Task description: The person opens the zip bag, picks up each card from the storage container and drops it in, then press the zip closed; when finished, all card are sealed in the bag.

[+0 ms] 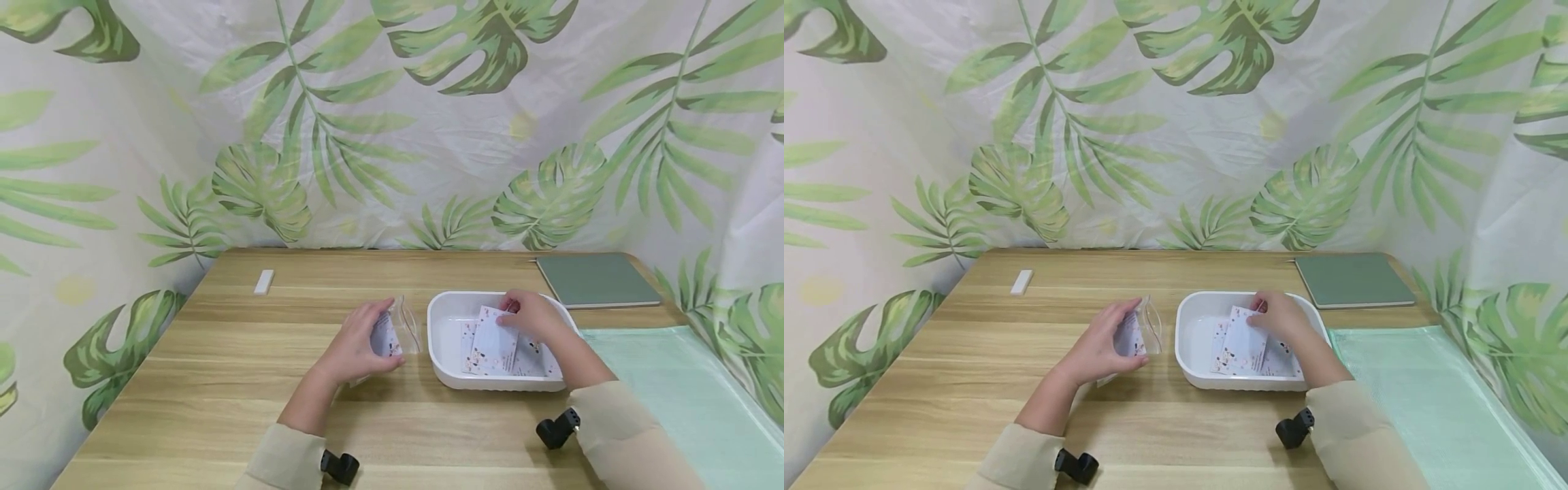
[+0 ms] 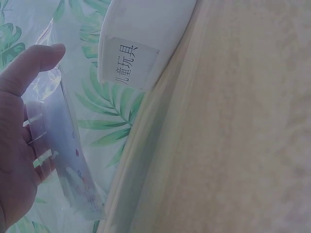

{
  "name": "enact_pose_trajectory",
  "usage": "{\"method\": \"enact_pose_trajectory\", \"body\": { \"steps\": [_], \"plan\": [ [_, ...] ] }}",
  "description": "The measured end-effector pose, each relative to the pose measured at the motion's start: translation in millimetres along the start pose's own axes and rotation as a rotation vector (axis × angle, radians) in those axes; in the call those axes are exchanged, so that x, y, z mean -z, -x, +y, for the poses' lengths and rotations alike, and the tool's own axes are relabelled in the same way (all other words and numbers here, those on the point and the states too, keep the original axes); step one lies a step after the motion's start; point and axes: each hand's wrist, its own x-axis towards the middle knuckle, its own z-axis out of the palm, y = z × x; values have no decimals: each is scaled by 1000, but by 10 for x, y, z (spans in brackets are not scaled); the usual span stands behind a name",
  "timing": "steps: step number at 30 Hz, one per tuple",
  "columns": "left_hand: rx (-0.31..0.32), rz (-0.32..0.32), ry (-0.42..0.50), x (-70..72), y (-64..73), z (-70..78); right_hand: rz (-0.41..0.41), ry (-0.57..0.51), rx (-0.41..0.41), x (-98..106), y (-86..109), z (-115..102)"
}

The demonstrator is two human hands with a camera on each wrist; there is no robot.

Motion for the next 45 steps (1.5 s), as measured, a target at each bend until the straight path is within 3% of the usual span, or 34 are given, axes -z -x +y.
{"method": "enact_pose_trajectory", "body": {
  "steps": [7,11,16,20,24,29,37,45],
  "plan": [
    [-7,4,-7,-6,-15,3,-7,-214,53,284,177,-97],
    [-17,9,-8,-18,-15,-9,102,-369,32,329,332,-216],
    [-24,16,-21,-27,-11,-15,234,-562,42,192,512,-406],
    [-12,13,-27,-26,-7,-4,250,-720,41,10,585,-535],
    [6,6,-26,-23,-4,11,257,-810,-14,-135,609,-619],
    [19,4,-34,-25,-1,19,237,-840,1,-247,609,-667],
    [-4,14,-59,-21,4,29,198,-784,4,-268,604,-717],
    [-11,-12,-82,-39,-3,26,154,-713,57,-345,525,-837]
  ]
}}
